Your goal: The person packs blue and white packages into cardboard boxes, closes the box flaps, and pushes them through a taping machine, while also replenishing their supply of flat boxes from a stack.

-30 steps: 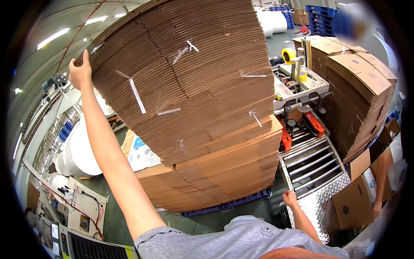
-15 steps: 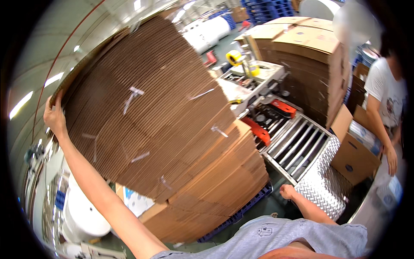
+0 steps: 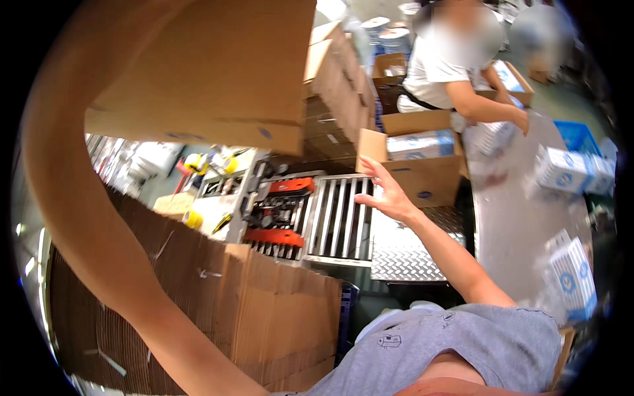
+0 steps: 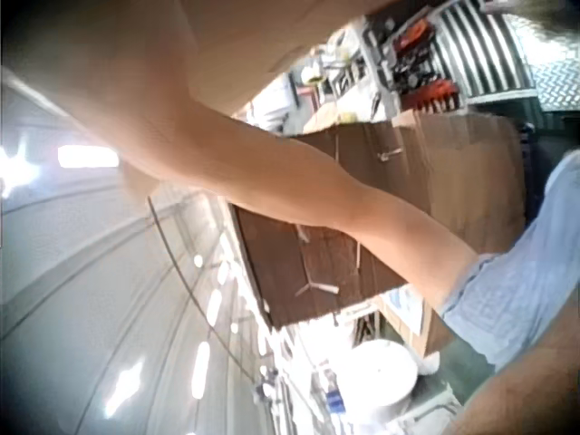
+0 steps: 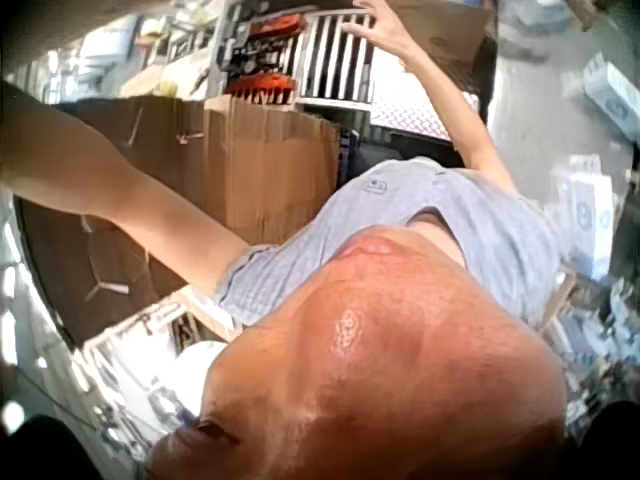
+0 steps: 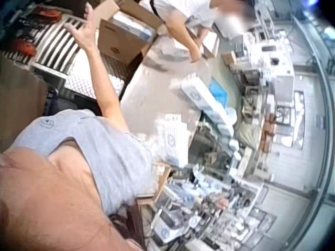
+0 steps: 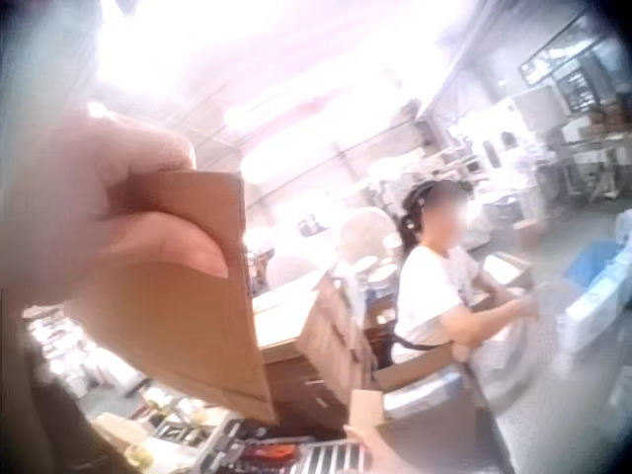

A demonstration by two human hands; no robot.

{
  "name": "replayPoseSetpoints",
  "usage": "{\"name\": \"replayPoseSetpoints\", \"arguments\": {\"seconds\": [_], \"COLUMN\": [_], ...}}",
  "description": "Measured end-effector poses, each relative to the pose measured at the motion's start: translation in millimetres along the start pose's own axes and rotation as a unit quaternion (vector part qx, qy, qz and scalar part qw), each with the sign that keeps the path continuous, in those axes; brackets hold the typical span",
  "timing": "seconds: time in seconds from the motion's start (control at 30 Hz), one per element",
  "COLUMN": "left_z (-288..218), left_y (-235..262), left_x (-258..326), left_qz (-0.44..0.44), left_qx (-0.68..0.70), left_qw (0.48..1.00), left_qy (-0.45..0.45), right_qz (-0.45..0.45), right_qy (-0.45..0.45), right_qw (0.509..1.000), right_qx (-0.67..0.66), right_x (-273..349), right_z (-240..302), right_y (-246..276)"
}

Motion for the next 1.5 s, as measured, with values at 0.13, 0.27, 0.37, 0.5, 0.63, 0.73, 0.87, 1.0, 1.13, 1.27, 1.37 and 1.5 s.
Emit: {"name": "replayPoseSetpoints", "arguments": {"seconds": [0.13,0.27,0.37,0.5,0.63,0.73,0.87,1.0,1.13,1.27,1.37,1.5], "left_z": [41,168,244,124,63,45,49,56,48,-30,-137,-148], "left_y": [-75,-158,-273,-400,-462,-455,-460,-455,-384,-343,-383,-441], "left_x": [-22,65,199,351,451,468,466,506,488,452,467,503], "left_qz": [-0.009,-0.141,-0.169,-0.097,-0.049,-0.002,-0.011,0.148,0.180,0.268,0.374,0.513], "left_qx": [0.103,0.134,0.311,0.275,0.294,0.391,0.446,0.524,0.584,0.447,0.385,0.331], "left_qw": [0.993,0.974,0.867,0.685,0.690,0.543,0.562,0.478,0.505,0.836,0.843,0.792], "left_qy": [-0.051,0.115,0.351,0.668,0.660,0.743,0.696,0.689,0.610,0.174,-0.010,-0.006], "right_qz": [-0.190,-0.185,-0.136,-0.048,0.023,-0.019,0.011,0.140,0.103,0.208,0.303,0.244], "right_qy": [0.024,0.117,0.118,0.099,0.044,-0.067,-0.222,-0.114,-0.097,-0.161,-0.227,0.029], "right_qw": [0.980,0.951,0.914,0.857,0.838,0.863,0.834,0.867,0.798,0.633,0.707,0.737], "right_qx": [0.063,0.219,0.364,0.503,0.543,0.500,0.505,0.465,0.585,0.728,0.598,0.630], "right_x": [34,74,76,86,108,97,54,54,72,101,159,98], "right_z": [-4,34,60,36,-8,-19,-53,-43,-12,-30,-99,-57], "right_y": [95,162,176,167,129,144,179,169,209,179,158,131]}}
Point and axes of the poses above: each hand's wrist, its own x-axis away from the middle knuckle, its own y-axis out of the back of the hand, z = x × y, the point moved 9 cm from there along -x, towards the middle knuckle, and after that the axes turned 14 degrees about -z, right-handed, at the moved point
